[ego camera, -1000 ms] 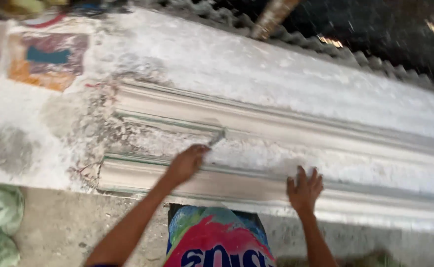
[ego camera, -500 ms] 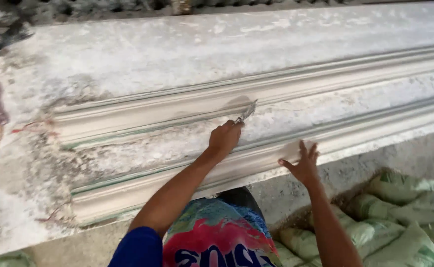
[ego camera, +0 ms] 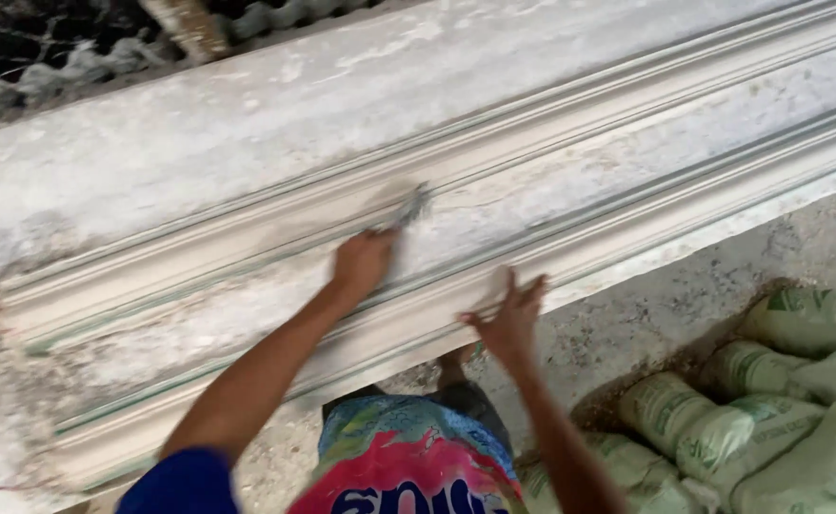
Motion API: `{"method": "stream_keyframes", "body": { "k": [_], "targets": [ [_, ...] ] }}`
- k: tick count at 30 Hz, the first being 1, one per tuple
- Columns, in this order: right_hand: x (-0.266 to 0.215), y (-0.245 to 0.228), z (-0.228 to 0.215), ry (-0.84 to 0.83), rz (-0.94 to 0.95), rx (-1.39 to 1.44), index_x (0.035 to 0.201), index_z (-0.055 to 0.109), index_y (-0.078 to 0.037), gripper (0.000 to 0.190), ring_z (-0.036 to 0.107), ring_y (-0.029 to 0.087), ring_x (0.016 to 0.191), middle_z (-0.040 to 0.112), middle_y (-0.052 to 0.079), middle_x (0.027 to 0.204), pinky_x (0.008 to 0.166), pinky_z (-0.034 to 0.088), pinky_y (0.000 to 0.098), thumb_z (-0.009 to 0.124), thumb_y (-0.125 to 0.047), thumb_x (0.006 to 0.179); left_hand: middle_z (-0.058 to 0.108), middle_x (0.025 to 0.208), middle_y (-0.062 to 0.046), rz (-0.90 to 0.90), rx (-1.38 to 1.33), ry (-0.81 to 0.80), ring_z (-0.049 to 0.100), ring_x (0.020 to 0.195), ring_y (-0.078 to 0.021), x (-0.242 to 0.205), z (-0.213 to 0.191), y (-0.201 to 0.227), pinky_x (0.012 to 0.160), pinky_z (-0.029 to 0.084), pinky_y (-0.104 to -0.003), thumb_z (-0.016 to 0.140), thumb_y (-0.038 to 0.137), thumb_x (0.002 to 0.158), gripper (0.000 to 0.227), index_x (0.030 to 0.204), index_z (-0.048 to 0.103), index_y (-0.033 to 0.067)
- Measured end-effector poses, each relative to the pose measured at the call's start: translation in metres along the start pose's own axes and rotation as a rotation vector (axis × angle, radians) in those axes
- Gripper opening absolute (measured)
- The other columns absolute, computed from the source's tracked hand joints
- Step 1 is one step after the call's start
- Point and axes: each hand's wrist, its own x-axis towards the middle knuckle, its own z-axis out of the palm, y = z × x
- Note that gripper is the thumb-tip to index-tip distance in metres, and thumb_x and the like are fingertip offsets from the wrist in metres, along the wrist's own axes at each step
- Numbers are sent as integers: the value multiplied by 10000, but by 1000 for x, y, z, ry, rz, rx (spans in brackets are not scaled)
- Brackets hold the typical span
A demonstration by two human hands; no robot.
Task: The person uses a wire brush to scrub and clean long white molding pieces laid on a workbench. They repeatedly brush along the grooves and surfaces of the molding, moving back and forth to remove dust and debris.
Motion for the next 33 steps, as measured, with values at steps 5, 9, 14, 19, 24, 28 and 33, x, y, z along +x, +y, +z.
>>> {"method": "stream_keyframes", "body": {
  "k": [5, 9, 14, 19, 24, 28, 33],
  "targets": [
    [13, 36, 6, -132, -6, -92, 1659, 233, -178, 1210, 82, 576, 1525, 5, 406, 1630, 1160, 219, 704, 817, -670, 719, 682, 1214, -118, -231, -417, -123, 684, 1107, -358, 122, 42, 187, 944, 531, -487, 506, 533, 932, 526, 1343, 666, 247],
    [24, 70, -56, -337, -179, -365, 1651, 216, -265, 835, 90, 425, 1580, 146, 254, 1683, 1210, 169, 640, 432, -688, 965, 667, 1173, -154, 79, 31, -72, 727, 1001, -396, 149, 73, 209, 882, 568, -548, 518, 228, 1025, 301, 1277, 682, 228],
    [123, 166, -117, -135, -40, -228, 1659, 138, -107, 1152, 205, 511, 1528, 189, 364, 1624, 1194, 269, 634, 620, -758, 840, 656, 1266, -251, 141, 2, 35, 666, 1057, -521, 77, 5, 139, 914, 550, -624, 571, 60, 976, 246, 1171, 719, 38],
    [172, 179, -133, -68, -26, -36, 1648, 101, 31, 1281, -28, 596, 1517, -53, 450, 1613, 1224, 174, 649, 781, -633, 789, 588, 1507, -133, -78, 102, -51, 658, 1176, -458, 47, -42, 148, 997, 554, -602, 544, 113, 1008, 297, 1243, 725, 131],
    [174, 187, -124, -100, -31, -1, 1627, 105, 82, 1307, -82, 625, 1496, -90, 474, 1593, 1225, 135, 662, 845, -570, 768, 688, 1383, -49, -206, 323, -181, 712, 1103, -429, 114, -42, 174, 921, 573, -597, 525, 240, 1012, 333, 1262, 740, 193],
    [170, 184, -133, -60, -80, -1, 1633, 109, 69, 1286, -52, 609, 1512, -53, 464, 1605, 1244, 122, 634, 804, -610, 791, 705, 1334, -145, -8, 204, -245, 694, 1123, -460, 109, -72, 218, 953, 560, -619, 523, 162, 1012, 303, 1186, 761, 89],
    [167, 186, -138, -88, -34, 37, 1648, 136, 22, 1308, -71, 567, 1532, -80, 411, 1639, 1249, 128, 600, 787, -692, 765, 694, 1304, -215, 135, -50, -44, 652, 1167, -454, 96, -37, 223, 974, 535, -589, 600, 75, 958, 298, 1220, 735, 29]
  ]
}}
